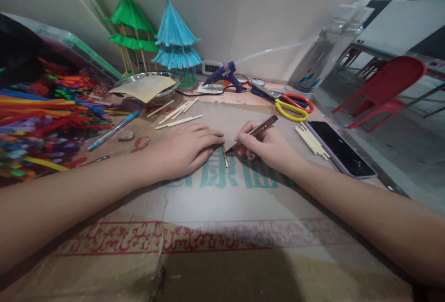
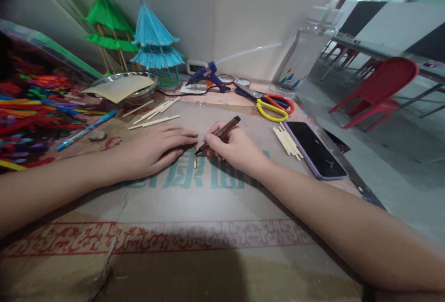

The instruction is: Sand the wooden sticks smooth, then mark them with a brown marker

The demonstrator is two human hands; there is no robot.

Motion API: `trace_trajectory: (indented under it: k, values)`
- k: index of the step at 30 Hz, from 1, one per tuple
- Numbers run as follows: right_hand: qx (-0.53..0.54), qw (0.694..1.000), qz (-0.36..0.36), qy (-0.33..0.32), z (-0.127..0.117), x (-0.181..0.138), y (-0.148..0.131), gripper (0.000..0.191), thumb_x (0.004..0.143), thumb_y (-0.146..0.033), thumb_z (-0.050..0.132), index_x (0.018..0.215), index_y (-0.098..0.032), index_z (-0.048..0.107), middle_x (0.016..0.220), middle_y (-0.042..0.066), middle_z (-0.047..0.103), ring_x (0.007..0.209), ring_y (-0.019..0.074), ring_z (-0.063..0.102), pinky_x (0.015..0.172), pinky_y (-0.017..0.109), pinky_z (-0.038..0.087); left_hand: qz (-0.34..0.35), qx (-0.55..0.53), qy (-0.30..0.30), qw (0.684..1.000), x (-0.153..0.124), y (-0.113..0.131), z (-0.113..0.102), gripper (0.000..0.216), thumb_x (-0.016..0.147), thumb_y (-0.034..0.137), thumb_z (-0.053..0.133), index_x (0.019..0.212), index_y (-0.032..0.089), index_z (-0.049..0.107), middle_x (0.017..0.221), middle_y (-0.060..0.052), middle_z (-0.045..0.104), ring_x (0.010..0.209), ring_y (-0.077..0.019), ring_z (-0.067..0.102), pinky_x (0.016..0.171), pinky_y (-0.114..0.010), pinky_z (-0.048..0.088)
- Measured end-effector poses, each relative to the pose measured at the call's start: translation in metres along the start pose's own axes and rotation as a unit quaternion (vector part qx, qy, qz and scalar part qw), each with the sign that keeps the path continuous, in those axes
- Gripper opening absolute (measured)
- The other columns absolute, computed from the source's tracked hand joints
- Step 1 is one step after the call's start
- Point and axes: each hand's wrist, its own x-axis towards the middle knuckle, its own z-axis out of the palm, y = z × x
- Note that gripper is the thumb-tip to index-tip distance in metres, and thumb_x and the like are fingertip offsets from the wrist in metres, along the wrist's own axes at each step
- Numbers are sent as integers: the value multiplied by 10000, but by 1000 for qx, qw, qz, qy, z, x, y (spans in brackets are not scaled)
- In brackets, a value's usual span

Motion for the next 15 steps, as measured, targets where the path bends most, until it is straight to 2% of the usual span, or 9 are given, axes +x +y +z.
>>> trace_trajectory:
  k: [8, 15]
  values:
    - [24, 998, 16, -47, 0, -4, -3, 145, 853, -276, 605, 745, -194, 555, 580, 3, 667, 430, 87, 495, 427, 208, 400, -1, -3, 1, 1000, 0, 2, -1, 372, 999, 243, 390, 1267, 174, 638, 1383, -77, 617, 1256, -243, 553, 1115, -447, 409]
    - [10, 1000, -19, 23, 1, 0, -1, 139, 910, -270, 596, 793, -202, 568, 624, -7, 654, 484, 105, 534, 466, 228, 437, -2, 3, 1, 1000, 0, 0, 0, 390, 1001, 250, 395, 1314, 201, 622, 1396, -60, 613, 1275, -242, 541, 1133, -462, 389]
